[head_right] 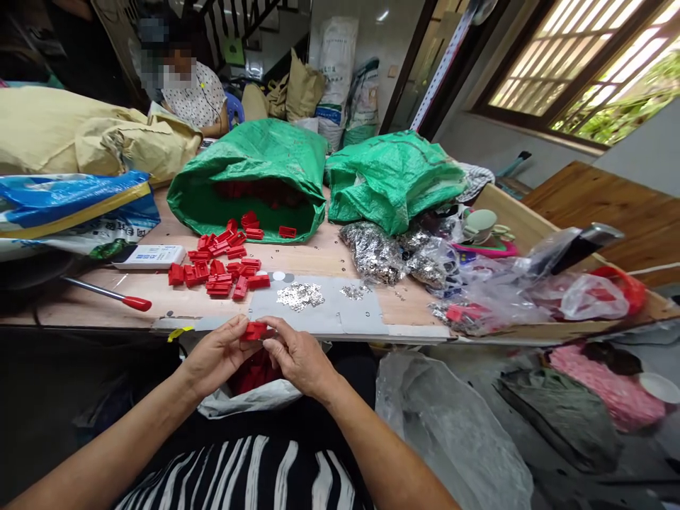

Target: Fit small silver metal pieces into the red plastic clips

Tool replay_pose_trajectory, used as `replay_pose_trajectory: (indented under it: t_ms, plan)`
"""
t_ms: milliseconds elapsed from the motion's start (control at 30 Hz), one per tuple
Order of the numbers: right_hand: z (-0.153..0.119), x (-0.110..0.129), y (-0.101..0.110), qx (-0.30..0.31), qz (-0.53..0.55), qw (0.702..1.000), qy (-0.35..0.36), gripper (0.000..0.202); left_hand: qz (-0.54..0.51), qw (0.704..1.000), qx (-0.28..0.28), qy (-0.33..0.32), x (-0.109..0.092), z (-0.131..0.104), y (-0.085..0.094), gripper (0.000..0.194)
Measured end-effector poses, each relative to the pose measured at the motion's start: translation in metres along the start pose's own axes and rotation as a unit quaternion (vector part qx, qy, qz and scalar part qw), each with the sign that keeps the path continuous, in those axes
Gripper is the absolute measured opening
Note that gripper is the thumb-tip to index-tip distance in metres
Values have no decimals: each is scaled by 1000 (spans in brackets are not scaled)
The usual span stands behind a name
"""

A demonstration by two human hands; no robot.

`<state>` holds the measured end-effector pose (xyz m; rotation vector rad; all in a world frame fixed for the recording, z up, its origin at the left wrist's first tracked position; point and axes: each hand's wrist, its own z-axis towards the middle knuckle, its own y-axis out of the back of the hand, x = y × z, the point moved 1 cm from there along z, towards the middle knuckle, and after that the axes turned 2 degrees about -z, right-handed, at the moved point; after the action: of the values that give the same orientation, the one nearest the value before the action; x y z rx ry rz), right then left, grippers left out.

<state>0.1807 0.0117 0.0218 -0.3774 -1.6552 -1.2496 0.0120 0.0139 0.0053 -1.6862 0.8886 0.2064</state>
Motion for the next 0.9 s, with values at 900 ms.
replay_pose_trajectory:
  t_ms: [900]
  plan:
    - [43,-23,-9,-72,-71,995,-17,26,372,921,-76,-85,21,-1,59,17]
